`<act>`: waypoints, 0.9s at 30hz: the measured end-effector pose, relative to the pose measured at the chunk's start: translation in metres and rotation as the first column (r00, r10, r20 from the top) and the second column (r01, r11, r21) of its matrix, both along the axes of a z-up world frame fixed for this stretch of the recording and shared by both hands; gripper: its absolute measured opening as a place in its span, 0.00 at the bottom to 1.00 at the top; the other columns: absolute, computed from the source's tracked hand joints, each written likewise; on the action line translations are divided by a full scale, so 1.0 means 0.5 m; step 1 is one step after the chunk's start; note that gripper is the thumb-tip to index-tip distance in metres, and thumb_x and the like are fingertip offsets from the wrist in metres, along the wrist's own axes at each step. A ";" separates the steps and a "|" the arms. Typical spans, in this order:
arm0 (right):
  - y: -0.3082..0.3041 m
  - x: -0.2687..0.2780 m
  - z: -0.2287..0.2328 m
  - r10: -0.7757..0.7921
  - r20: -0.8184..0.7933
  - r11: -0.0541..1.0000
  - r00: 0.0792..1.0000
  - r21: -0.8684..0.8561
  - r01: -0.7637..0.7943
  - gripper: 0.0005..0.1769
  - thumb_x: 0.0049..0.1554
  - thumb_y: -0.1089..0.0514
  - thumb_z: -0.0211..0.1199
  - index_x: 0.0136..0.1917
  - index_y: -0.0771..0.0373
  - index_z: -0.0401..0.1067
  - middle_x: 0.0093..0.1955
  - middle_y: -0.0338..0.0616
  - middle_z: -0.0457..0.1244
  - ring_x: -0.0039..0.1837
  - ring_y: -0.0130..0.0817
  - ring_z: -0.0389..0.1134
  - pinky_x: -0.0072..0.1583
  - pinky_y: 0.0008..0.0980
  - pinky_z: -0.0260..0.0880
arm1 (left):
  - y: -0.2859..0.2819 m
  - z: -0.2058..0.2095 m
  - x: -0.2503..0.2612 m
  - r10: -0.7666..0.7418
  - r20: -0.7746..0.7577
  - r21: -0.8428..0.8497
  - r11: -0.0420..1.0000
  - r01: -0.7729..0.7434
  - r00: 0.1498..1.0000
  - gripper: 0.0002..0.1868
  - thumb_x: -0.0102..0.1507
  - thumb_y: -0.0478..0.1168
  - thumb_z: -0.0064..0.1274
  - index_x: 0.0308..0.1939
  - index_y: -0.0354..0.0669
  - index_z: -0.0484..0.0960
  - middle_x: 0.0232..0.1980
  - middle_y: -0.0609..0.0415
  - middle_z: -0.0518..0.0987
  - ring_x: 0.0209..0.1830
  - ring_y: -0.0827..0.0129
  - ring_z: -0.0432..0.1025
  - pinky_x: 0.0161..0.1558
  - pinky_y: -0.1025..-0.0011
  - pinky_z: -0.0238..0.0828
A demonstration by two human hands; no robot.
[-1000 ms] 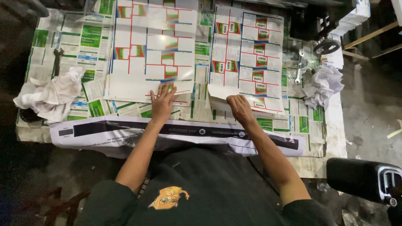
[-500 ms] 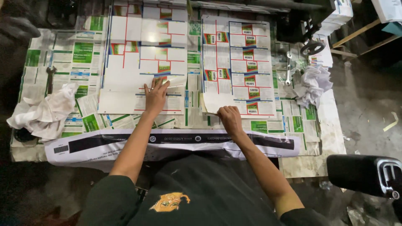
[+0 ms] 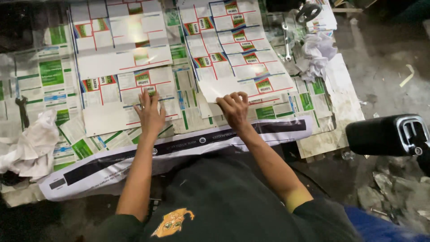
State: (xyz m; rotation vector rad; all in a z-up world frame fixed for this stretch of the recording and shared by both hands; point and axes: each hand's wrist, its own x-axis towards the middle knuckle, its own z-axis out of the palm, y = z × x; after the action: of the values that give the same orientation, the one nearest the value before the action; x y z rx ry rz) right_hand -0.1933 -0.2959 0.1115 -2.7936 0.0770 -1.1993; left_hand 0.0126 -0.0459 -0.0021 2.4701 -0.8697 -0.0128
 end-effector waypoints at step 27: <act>-0.023 -0.082 -0.185 -0.302 -0.573 0.927 0.762 0.011 0.376 0.40 0.56 0.33 0.62 0.79 0.38 0.58 0.82 0.50 0.50 0.80 0.61 0.48 0.72 0.73 0.40 | 0.109 -0.002 -0.024 -0.198 0.281 -0.045 0.975 0.219 0.939 0.17 0.64 0.34 0.52 0.58 0.40 0.79 0.61 0.48 0.80 0.60 0.52 0.76 0.61 0.58 0.74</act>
State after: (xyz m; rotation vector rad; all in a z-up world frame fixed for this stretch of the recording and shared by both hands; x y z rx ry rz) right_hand -0.2342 -0.3075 0.0189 -2.9893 0.7087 -0.3303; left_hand 0.0005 0.0084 -0.0031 2.3317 -1.2243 0.2916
